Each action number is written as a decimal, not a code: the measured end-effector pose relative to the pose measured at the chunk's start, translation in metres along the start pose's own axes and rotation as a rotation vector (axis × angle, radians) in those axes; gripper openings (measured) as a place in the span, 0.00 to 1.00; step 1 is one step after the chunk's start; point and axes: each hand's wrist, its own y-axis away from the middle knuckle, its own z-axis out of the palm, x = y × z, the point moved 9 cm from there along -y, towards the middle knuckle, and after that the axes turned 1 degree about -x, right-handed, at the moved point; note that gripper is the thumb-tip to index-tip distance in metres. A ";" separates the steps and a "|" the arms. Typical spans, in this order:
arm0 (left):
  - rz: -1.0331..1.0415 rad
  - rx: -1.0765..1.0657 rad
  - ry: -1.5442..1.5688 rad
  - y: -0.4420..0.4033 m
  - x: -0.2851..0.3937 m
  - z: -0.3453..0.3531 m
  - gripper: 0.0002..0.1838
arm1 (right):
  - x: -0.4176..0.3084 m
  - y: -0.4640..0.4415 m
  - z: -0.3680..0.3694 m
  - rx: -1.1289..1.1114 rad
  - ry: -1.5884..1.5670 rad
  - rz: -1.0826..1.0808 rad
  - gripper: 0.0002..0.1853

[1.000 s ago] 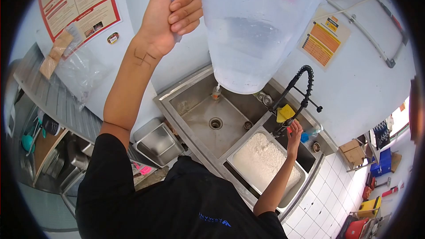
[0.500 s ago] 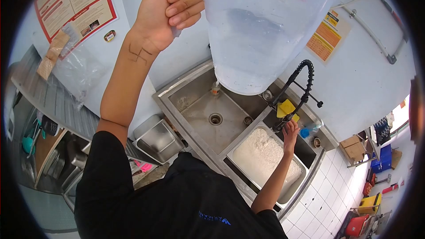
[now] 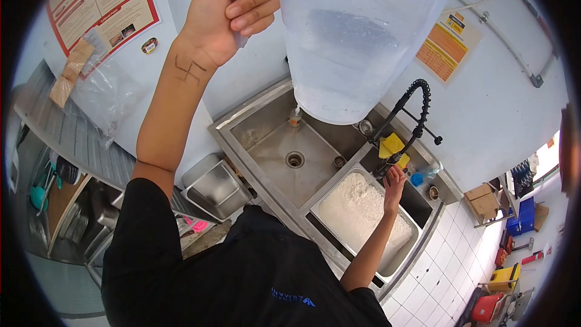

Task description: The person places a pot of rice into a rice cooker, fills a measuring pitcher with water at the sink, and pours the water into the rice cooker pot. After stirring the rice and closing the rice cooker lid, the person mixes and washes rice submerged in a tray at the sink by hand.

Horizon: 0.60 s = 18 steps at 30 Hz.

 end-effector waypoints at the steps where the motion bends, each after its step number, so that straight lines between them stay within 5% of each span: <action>1: -0.002 0.022 -0.001 0.001 0.000 0.000 0.31 | -0.001 0.000 0.000 -0.002 0.001 -0.001 0.39; 18: -0.004 0.017 -0.081 -0.003 0.000 -0.005 0.32 | 0.003 -0.002 0.000 -0.005 -0.022 0.006 0.37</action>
